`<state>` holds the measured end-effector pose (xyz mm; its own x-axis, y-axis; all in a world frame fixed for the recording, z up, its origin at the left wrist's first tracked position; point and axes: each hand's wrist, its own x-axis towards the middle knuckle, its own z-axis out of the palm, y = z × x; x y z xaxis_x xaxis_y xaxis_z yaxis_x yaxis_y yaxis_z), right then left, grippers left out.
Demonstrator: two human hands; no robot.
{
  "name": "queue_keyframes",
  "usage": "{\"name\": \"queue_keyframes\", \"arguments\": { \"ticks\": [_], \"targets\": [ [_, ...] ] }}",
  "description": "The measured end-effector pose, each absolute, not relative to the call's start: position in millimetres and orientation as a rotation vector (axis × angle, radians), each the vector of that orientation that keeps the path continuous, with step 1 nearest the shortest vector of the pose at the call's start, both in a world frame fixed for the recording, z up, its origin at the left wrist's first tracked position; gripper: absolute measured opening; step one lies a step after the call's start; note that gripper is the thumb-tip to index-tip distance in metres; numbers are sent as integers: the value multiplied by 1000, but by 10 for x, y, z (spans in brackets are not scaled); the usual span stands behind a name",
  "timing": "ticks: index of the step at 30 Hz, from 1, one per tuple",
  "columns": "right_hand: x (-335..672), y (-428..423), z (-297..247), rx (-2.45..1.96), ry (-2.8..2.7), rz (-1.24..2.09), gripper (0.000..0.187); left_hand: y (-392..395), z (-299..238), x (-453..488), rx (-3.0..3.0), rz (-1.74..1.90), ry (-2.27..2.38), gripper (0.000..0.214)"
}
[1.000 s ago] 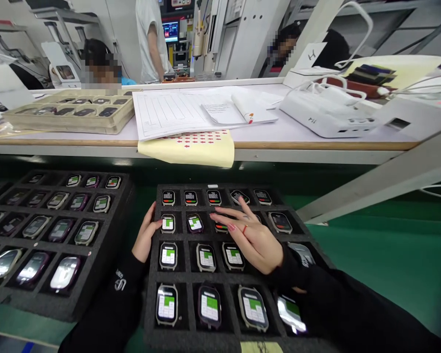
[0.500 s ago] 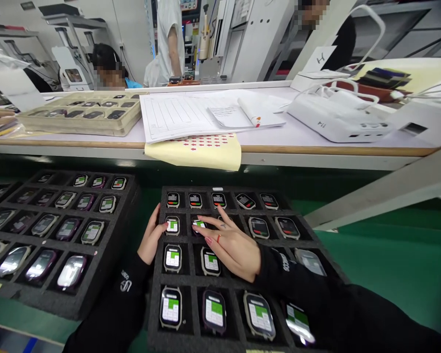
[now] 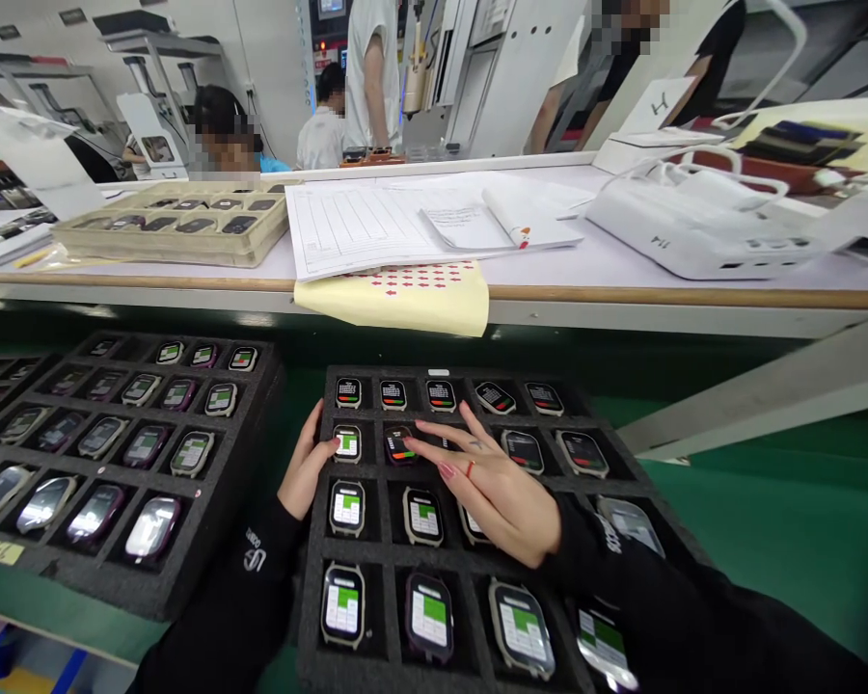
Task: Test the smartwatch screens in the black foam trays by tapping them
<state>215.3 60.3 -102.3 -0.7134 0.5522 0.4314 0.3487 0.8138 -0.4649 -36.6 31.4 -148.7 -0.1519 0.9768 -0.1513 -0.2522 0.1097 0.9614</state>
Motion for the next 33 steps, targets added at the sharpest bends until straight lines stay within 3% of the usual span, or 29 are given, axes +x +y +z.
{"name": "queue_keyframes", "arguments": {
  "ticks": [7,14,23,33],
  "targets": [
    [2152,586,-1013,-695,-2453,483,40,304,-1389,-350,851,1290,1324,78],
    [2252,546,-972,-681,-2485,526,40,280,-1350,-356,813,1304,1261,70],
    [2356,331,-849,-502,-2456,694,40,137,-1265,-399,838,1171,1220,86],
    [2302,287,-874,-466,-2445,729,46,92,-1264,-444,933,1124,1198,87]
  ]
}}
